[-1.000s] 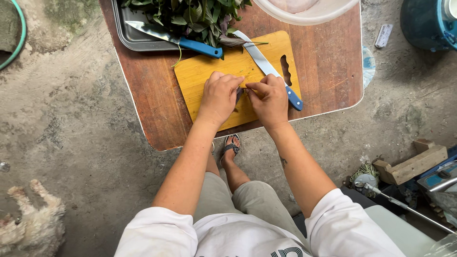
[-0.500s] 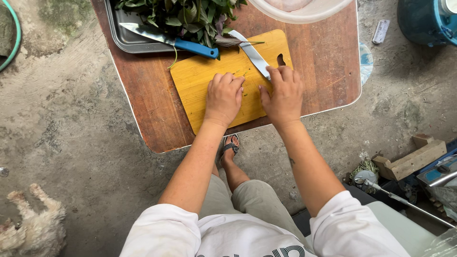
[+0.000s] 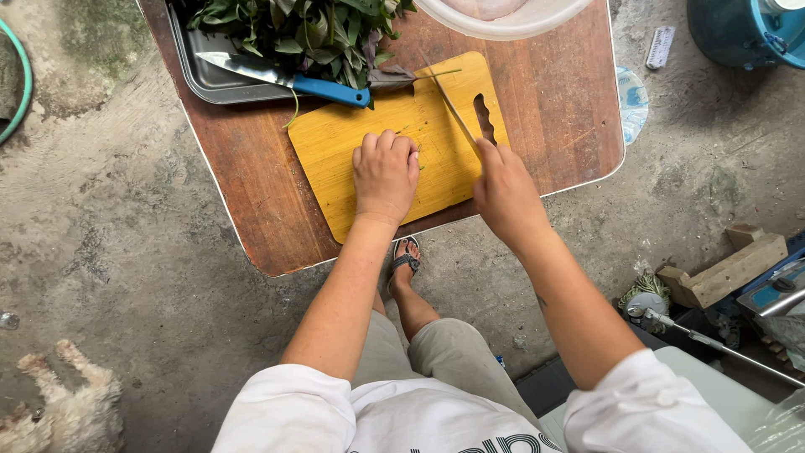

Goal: The person chops a small pile of purple and green leaves on a wooden cutting board using a knife and then places the chopped leaves into a white bucket.

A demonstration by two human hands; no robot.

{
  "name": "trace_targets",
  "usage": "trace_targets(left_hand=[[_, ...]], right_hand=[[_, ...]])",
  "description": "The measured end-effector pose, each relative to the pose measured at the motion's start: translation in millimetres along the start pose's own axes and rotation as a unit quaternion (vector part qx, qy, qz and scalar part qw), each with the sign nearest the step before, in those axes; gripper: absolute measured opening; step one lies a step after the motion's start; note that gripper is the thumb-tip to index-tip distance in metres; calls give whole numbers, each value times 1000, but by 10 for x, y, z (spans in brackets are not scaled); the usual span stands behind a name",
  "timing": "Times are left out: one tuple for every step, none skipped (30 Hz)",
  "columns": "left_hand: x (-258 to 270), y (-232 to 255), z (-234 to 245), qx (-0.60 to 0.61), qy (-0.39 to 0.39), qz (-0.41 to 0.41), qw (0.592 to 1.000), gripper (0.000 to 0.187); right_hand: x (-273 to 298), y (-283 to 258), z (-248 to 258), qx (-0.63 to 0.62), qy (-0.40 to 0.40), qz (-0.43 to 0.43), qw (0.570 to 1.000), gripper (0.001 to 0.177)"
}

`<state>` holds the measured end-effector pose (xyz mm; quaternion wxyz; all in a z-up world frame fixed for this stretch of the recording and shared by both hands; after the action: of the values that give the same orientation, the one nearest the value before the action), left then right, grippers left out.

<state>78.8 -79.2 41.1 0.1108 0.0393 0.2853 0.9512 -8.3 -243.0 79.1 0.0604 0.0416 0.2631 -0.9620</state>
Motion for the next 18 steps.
trace_targets(left_hand=[[2, 2, 17, -7, -4, 3, 1000, 8], [12, 10, 55, -4, 3, 2, 1000, 8], [28, 19, 97, -2, 11, 1, 1000, 8], [38, 28, 135, 1, 18, -1, 1000, 8], [44, 29, 168, 12, 25, 2, 1000, 7], [50, 26, 195, 22, 31, 5, 999, 7], [53, 23, 212, 33, 38, 8, 999, 7], [50, 14, 208, 38, 37, 14, 998, 6], [45, 5, 195, 44, 36, 21, 998, 6], [42, -9, 178, 49, 36, 29, 998, 6], [41, -8, 166, 52, 43, 24, 997, 6], [42, -10, 153, 54, 50, 19, 997, 6], [48, -6, 137, 57, 57, 13, 997, 6], [55, -8, 120, 60, 61, 14, 996, 6], [59, -17, 114, 63, 65, 14, 996, 6], [62, -22, 111, 66, 68, 15, 995, 6], [66, -29, 104, 66, 68, 17, 995, 5], [62, -30, 95, 66, 67, 19, 995, 5]], right_hand=[[70, -28, 48, -20, 8, -11, 1000, 51], [137, -60, 102, -40, 15, -21, 999, 49], [191, -104, 141, -61, 23, -32, 997, 47], [246, -142, 159, -75, 7, -54, 996, 46], [312, -181, 198, -90, -9, -77, 993, 45], [367, -219, 235, -105, -25, -99, 989, 43], [406, -274, 272, -112, -33, -112, 987, 42], [437, -330, 295, -118, -40, -125, 984, 41], [446, -368, 308, -125, -48, -137, 982, 40], [455, -378, 279, -136, -67, -170, 974, 38], [466, -389, 226, -146, -85, -203, 964, 37], [487, -395, 162, -157, -103, -236, 953, 35], [432, -443, 150, -136, -67, -196, 969, 35], [374, -492, 116, -115, -31, -156, 981, 34], [336, -536, 100, -94, 4, -113, 989, 33], [341, -522, 48, -87, -4, -117, 989, 32], [346, -508, -9, -81, -14, -121, 989, 32], [359, -495, -61, -75, -23, -124, 989, 31]])
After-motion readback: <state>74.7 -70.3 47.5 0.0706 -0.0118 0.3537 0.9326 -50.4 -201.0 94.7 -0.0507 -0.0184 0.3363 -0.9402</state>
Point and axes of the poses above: each hand's wrist, its own x-axis away from the middle knuckle, its own z-axis out of the back of the hand, y = z × x, the point moved 6 cm from there along -x, towards the middle knuckle, and after that the axes turned 13 degrees about z, right-handed, at the moved point
